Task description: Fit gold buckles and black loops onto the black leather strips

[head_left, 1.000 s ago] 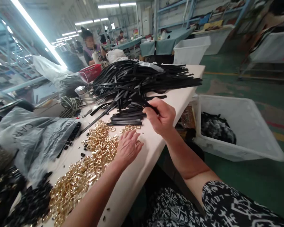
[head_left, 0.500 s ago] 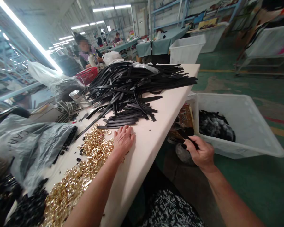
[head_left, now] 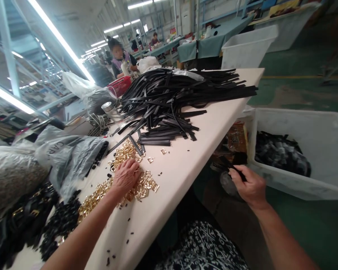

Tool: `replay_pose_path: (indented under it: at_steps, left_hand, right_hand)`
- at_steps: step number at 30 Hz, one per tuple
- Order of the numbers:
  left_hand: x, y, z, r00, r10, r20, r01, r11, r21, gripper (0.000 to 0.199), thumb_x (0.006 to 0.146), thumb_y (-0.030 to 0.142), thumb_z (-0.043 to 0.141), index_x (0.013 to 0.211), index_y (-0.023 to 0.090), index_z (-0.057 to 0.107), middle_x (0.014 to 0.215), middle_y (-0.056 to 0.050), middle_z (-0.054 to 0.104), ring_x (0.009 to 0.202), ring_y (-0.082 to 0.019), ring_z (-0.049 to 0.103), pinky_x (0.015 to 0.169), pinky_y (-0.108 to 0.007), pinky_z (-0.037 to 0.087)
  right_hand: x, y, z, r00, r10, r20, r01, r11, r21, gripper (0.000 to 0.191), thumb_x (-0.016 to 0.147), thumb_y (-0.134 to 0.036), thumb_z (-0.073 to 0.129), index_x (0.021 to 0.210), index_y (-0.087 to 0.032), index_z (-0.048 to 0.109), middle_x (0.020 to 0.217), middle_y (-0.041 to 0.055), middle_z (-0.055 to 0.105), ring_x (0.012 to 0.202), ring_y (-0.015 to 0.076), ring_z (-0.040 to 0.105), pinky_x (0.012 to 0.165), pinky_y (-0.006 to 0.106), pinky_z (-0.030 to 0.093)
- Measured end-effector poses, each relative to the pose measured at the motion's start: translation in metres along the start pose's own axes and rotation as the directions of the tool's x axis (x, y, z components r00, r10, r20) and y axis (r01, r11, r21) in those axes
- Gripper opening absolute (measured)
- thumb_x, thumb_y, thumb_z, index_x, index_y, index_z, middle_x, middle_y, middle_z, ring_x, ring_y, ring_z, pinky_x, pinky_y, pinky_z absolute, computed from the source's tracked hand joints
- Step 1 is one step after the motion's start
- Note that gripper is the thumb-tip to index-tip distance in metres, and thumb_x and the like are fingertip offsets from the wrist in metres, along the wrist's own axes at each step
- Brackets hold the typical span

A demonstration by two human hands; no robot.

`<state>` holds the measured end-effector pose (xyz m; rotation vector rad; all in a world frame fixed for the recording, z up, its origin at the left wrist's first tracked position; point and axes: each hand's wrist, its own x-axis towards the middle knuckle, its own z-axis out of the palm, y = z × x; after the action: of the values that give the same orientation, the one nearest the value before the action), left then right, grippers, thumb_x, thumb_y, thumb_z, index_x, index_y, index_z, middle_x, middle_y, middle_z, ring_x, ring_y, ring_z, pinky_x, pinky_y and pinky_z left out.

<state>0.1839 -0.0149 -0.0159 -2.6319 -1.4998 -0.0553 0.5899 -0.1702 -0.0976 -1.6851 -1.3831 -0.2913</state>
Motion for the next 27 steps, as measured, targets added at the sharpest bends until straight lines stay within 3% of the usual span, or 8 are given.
replay_pose_path:
  at_steps: [5,11,13,16,19,21,23,27]
  left_hand:
    - [-0.027,-0.023,0.0,0.999,-0.019,-0.027,0.019,1.0,0.007,0.03,0.086,0.023,0.046,0.11,0.024,0.063,0.126,-0.007,0.061,0.115,-0.026,0.054,0.102,-0.043,0.036]
    - [-0.06,-0.054,-0.006,0.97,-0.227,-0.088,0.233,0.971,0.057,0.035,0.09,0.033,0.045,0.121,0.022,0.058,0.135,-0.011,0.054,0.12,-0.029,0.052,0.103,-0.045,0.036]
    - [-0.065,-0.043,-0.009,0.944,-0.286,-0.166,0.295,0.955,0.033,0.042,0.092,0.039,0.043,0.127,0.019,0.054,0.141,-0.015,0.048,0.125,-0.031,0.048,0.105,-0.047,0.034]
    - [-0.062,0.004,-0.009,0.947,-0.247,-0.207,0.242,0.969,-0.051,0.048,0.092,0.044,0.043,0.133,0.021,0.051,0.147,-0.014,0.042,0.134,-0.03,0.039,0.11,-0.049,0.027]
    - [-0.047,0.058,0.0,0.994,-0.053,-0.095,0.039,0.989,-0.142,0.049,0.086,0.048,0.056,0.132,0.029,0.053,0.145,-0.006,0.048,0.138,-0.029,0.034,0.115,-0.049,0.017]
    - [-0.037,0.077,0.006,1.0,-0.002,-0.03,-0.004,0.98,-0.199,0.045,0.087,0.043,0.055,0.13,0.032,0.055,0.14,-0.003,0.054,0.137,-0.028,0.037,0.116,-0.049,0.012]
    - [-0.033,0.074,0.008,0.999,-0.049,-0.015,0.045,0.978,-0.203,0.037,0.091,0.038,0.05,0.126,0.032,0.057,0.135,-0.002,0.058,0.134,-0.027,0.041,0.116,-0.049,0.011]
    - [-0.044,0.032,0.005,0.986,-0.159,-0.06,0.151,0.981,-0.123,0.029,0.095,0.035,0.041,0.114,0.029,0.063,0.129,-0.001,0.063,0.131,-0.026,0.045,0.114,-0.049,0.015]
  right_hand:
    - [-0.008,0.009,0.004,1.0,0.019,0.022,-0.018,1.0,-0.017,0.023,0.089,-0.041,0.054,0.086,-0.021,0.066,0.066,0.0032,0.07,0.06,0.0193,0.067,0.061,0.03,0.05]
    - [-0.011,0.026,-0.003,0.999,0.038,-0.015,-0.039,0.997,-0.065,0.023,0.089,-0.042,0.054,0.089,-0.022,0.065,0.067,0.0044,0.069,0.06,0.0219,0.066,0.06,0.033,0.049]
    - [-0.013,0.031,-0.004,0.998,0.064,-0.015,-0.065,0.995,-0.082,0.024,0.088,-0.043,0.054,0.089,-0.022,0.065,0.064,0.0053,0.068,0.059,0.0232,0.066,0.06,0.034,0.049]
    - [-0.016,0.033,0.0,0.996,0.087,0.01,-0.086,0.993,-0.081,0.023,0.088,-0.044,0.054,0.09,-0.023,0.064,0.065,0.0066,0.069,0.062,0.0255,0.066,0.06,0.036,0.049]
    - [-0.019,0.026,0.006,0.996,0.084,0.043,-0.082,0.995,-0.059,0.018,0.087,-0.043,0.054,0.09,-0.027,0.062,0.071,0.0071,0.07,0.066,0.0278,0.068,0.061,0.037,0.049]
    - [-0.02,0.022,0.008,0.995,0.078,0.063,-0.075,0.996,-0.055,0.014,0.087,-0.042,0.055,0.089,-0.03,0.062,0.073,0.0079,0.071,0.068,0.0292,0.069,0.06,0.038,0.049]
    - [-0.021,0.021,0.007,0.994,0.077,0.08,-0.073,0.996,-0.053,0.014,0.086,-0.042,0.056,0.089,-0.031,0.063,0.073,0.0092,0.07,0.069,0.0302,0.069,0.06,0.039,0.048]
    - [-0.025,0.031,0.002,0.995,0.067,0.073,-0.063,0.996,-0.061,0.016,0.086,-0.043,0.056,0.087,-0.03,0.065,0.071,0.0106,0.07,0.066,0.0294,0.068,0.058,0.039,0.046]
